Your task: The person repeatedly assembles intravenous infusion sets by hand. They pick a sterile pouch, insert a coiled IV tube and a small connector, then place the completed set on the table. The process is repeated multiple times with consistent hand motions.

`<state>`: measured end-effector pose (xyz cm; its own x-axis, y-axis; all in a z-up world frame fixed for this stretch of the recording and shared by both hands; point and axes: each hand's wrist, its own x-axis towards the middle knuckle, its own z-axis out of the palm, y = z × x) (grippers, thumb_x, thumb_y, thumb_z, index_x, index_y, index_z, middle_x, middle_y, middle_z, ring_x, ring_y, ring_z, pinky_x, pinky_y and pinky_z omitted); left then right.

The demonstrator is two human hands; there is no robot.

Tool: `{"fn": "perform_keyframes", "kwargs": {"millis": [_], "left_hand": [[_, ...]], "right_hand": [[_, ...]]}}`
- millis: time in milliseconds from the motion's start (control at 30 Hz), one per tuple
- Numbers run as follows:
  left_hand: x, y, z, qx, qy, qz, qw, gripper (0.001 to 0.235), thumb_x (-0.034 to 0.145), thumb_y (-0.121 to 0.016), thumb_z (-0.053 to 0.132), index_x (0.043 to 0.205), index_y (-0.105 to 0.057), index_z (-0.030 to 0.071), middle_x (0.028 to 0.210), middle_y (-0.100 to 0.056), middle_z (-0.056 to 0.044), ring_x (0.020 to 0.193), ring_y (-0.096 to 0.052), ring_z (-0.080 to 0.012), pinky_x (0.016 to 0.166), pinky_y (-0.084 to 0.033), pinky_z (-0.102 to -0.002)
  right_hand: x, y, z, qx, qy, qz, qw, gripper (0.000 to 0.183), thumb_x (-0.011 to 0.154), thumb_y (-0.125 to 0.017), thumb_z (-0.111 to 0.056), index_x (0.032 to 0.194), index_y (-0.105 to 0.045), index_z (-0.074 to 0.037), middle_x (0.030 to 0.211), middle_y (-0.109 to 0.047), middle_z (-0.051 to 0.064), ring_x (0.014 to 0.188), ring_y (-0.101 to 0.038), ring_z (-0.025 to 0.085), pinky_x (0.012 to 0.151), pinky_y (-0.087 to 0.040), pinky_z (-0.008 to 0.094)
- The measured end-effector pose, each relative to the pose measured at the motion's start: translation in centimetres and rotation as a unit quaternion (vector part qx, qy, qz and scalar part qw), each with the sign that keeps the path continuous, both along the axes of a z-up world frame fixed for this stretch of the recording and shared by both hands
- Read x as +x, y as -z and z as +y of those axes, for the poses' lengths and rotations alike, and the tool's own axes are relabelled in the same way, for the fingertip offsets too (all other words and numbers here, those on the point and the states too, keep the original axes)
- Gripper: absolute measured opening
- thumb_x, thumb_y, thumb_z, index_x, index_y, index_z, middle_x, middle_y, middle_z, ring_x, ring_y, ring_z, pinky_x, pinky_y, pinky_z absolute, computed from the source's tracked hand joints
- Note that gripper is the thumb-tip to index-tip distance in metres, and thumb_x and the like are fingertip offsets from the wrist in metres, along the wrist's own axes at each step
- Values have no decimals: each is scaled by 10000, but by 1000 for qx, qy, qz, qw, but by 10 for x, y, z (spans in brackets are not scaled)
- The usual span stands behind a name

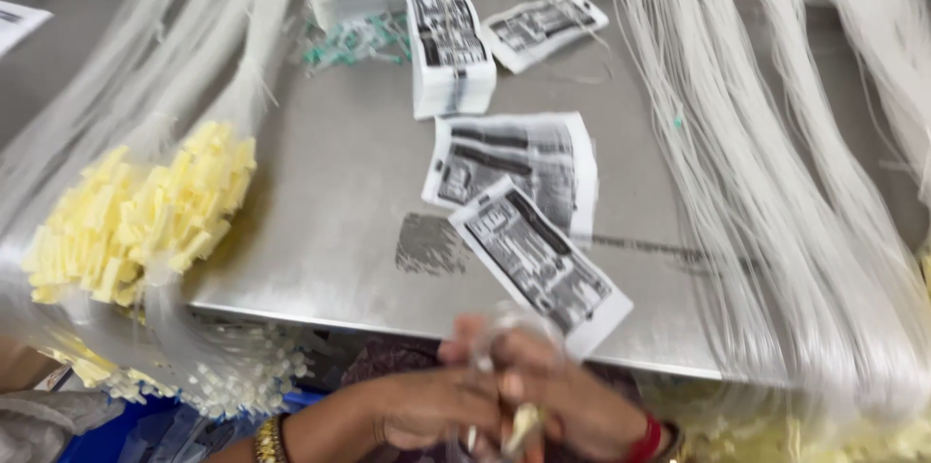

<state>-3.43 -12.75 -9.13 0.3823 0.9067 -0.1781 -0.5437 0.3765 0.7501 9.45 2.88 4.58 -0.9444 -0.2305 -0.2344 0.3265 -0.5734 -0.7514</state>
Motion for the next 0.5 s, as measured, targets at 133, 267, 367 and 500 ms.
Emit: {"fn": "perform_keyframes", "kwargs": {"millis": [133,267,367,500], "left_hand": [[-21,3,5,6,-11,-8,1000,367,1135,-638,163,1307,-537,-146,1100,-623,-109,1014,-601,-149,840,-504,-265],[-35,1,11,-1,13,-64,998,318,1172,-634,185,1299,-524,-85,1043,-618,-63,948,-604,-112,786,-495,-240],[-59,-64,21,1,-3,53,999,354,1115,-605,237,1318,-539,-44,1095,-661,-37,992,-647,-121,853,-533,-255],[-114,-119,26,-27,-212,296,931,427,954,-593,303,1318,-584,78,1111,-718,-71,985,-693,-166,909,-586,-334]], "right_hand": [[-5,38,0,-2,-74,-7,997,667,866,-667,-381,1433,-450,-104,1513,-505,138,1431,-527,221,1204,-390,413],[-20,68,15,9,53,88,995,264,1031,-625,-269,1091,-581,-16,1176,-684,231,1429,-537,374,1208,-351,583],[-38,64,48,-51,160,97,981,216,1052,-576,-221,1088,-595,-8,1052,-702,234,1243,-588,444,1018,-421,673],[-58,25,109,16,384,94,919,190,1037,-509,-228,1099,-595,-71,1028,-676,130,1186,-608,356,1037,-480,539]]}}
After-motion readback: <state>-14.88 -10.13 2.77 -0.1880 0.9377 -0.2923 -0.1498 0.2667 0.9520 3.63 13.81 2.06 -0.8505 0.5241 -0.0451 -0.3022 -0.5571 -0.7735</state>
